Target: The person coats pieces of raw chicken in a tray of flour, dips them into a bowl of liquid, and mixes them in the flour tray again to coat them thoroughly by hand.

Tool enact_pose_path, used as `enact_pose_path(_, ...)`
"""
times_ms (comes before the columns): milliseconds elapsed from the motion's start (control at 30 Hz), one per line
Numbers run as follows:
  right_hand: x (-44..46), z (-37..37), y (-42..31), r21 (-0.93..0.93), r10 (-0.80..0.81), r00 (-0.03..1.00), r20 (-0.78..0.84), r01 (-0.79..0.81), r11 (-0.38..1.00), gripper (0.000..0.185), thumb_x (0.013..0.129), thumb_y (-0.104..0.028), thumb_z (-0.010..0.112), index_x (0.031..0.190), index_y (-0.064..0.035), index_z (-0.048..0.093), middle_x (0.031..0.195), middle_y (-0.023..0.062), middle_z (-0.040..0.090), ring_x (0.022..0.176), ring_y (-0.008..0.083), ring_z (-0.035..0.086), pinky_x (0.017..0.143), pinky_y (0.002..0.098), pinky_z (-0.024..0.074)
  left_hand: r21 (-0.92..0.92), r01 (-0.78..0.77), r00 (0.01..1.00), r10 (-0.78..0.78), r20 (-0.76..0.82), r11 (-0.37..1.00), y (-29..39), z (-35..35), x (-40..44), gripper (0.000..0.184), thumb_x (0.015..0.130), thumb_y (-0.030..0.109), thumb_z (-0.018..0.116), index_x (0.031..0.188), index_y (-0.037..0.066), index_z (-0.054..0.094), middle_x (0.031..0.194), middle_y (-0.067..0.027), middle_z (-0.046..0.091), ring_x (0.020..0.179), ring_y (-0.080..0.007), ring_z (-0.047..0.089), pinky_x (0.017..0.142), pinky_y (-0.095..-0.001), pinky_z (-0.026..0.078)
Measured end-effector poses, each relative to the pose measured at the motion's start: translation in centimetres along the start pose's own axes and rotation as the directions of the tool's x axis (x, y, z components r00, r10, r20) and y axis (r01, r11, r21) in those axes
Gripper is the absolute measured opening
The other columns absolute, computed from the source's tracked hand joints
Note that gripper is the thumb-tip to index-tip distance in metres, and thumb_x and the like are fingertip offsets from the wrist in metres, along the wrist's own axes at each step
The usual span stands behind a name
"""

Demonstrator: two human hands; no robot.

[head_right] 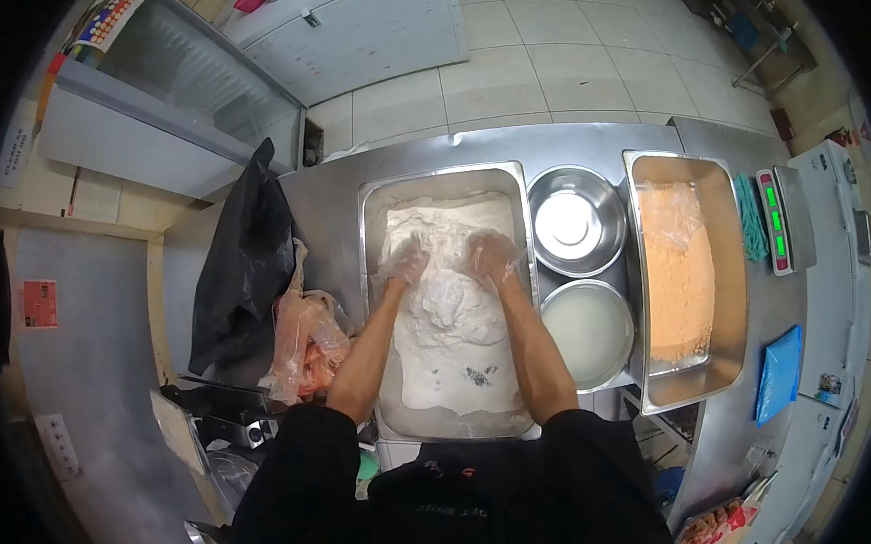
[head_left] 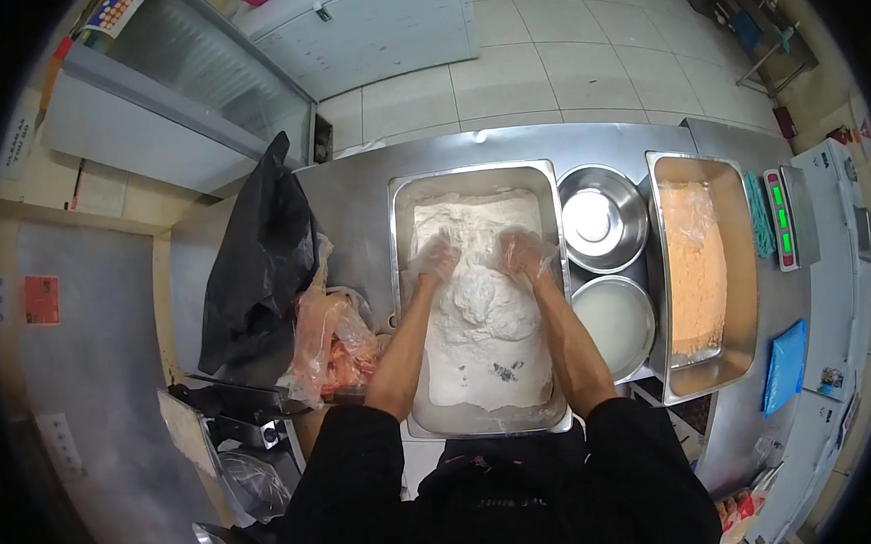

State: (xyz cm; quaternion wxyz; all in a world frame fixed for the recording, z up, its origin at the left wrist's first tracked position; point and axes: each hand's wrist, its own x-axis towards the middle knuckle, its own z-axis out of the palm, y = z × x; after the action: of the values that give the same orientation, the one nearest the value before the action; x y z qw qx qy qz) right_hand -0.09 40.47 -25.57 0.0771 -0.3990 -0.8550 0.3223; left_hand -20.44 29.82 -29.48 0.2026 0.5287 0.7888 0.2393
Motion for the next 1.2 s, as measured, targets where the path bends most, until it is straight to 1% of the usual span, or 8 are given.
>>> enact_pose_path(100,3.2,10.8,10.0,0.600,0.043,0.989,0.141,-0.120,0.791,0.031,0.082,-0.025,0.045,0.100,-0.0023,0.056,0.094,0.0146,0.060,0.085,0.0293,0.056,0.076,0.0407,0.0427,0.090,-0.075,0.980,0.057,0.189,0.993,-1.6,0.8,-3.0,0.018,0.079,0.023,0.052,0.076,0.005,0.053,0.079,-0.0087,0.058,0.071,-0.0211,0.056,0.066,-0.0343,0.045)
enact_pose_path(267,5.5,4.1,7.0,-0.168,0.053,0.973,0.224,-0.015,0.986,0.026,0.089,-0.020,0.039,0.100,-0.0011,0.054,0.094,0.0129,0.059,0.082,0.0237,0.056,0.070,0.0348,0.0455,-0.085,-0.014,0.767,0.065,0.638,0.996,0.9,-5.0,-3.7,0.018,0.085,0.020,0.048,0.095,0.006,0.055,0.093,-0.0048,0.058,0.078,-0.0196,0.057,0.070,-0.0349,0.046)
enact_pose_path(467,3.9,2.8,-5.0,-0.361,-0.383,0.906,0.181,0.423,0.831,0.019,0.069,-0.017,0.056,0.080,-0.0035,0.062,0.079,0.0152,0.062,0.077,0.0288,0.060,0.070,0.0386,0.0468,0.587,-0.455,0.849,0.127,0.513,0.670,-5.1,-2.7,2.3,0.025,0.078,0.020,0.047,0.082,0.000,0.062,0.083,-0.0153,0.063,0.074,-0.0293,0.060,0.064,-0.0431,0.046)
enact_pose_path(600,3.3,-1.2,-2.4,-0.230,-0.029,0.855,0.517,0.171,0.958,0.022,0.071,-0.022,0.059,0.084,-0.0042,0.061,0.082,0.0113,0.063,0.075,0.0250,0.060,0.070,0.0355,0.0474,0.394,-0.113,0.936,-0.035,0.350,0.912,1.9,-3.2,-6.6,0.027,0.078,0.019,0.043,0.075,0.000,0.062,0.082,-0.0177,0.062,0.076,-0.0309,0.060,0.066,-0.0433,0.046)
enact_pose_path(700,-2.6,7.5,8.5,-0.186,-0.243,0.908,-0.341,0.188,0.964,0.047,0.069,-0.033,0.063,0.108,-0.0075,0.056,0.075,0.0132,0.061,0.072,0.0241,0.059,0.070,0.0376,0.0463,0.295,0.048,0.933,-0.148,0.327,0.954,5.8,-4.5,-12.4,0.030,0.079,0.018,0.040,0.070,0.000,0.063,0.081,-0.0195,0.062,0.077,-0.0321,0.060,0.068,-0.0434,0.046)
enact_pose_path(867,-10.6,7.3,5.2,-0.335,-0.335,0.909,-0.250,0.243,0.910,0.020,0.076,-0.025,0.057,0.087,-0.0085,0.057,0.071,0.0042,0.059,0.067,0.0162,0.056,0.066,0.0323,0.0466,0.037,0.369,0.879,-0.361,0.312,0.929,2.9,1.2,-17.8,0.034,0.083,0.030,0.036,0.090,0.002,0.055,0.093,-0.0155,0.059,0.088,-0.0297,0.057,0.076,-0.0410,0.045)
enact_pose_path(1067,-11.0,5.2,4.5,-0.186,-0.280,0.960,0.009,0.277,0.943,0.021,0.078,-0.025,0.057,0.077,-0.0045,0.059,0.077,0.0048,0.060,0.069,0.0164,0.057,0.064,0.0317,0.0473,-0.691,0.703,0.630,-0.303,0.715,-0.169,10.8,-8.0,-16.7,0.048,0.088,0.043,0.032,0.114,0.005,0.047,0.107,-0.0106,0.056,0.101,-0.0268,0.052,0.086,-0.0382,0.043)
enact_pose_path(1200,-10.6,0.5,3.3,-0.268,-0.349,0.927,0.135,0.373,0.888,0.026,0.080,-0.028,0.054,0.079,-0.0022,0.060,0.082,0.0079,0.061,0.073,0.0192,0.058,0.064,0.0328,0.0479,-0.711,0.703,0.693,-0.239,0.680,0.019,10.1,-9.6,-15.2,0.052,0.091,0.043,0.028,0.128,0.007,0.037,0.124,-0.0089,0.046,0.107,-0.0281,0.049,0.092,-0.0396,0.040)
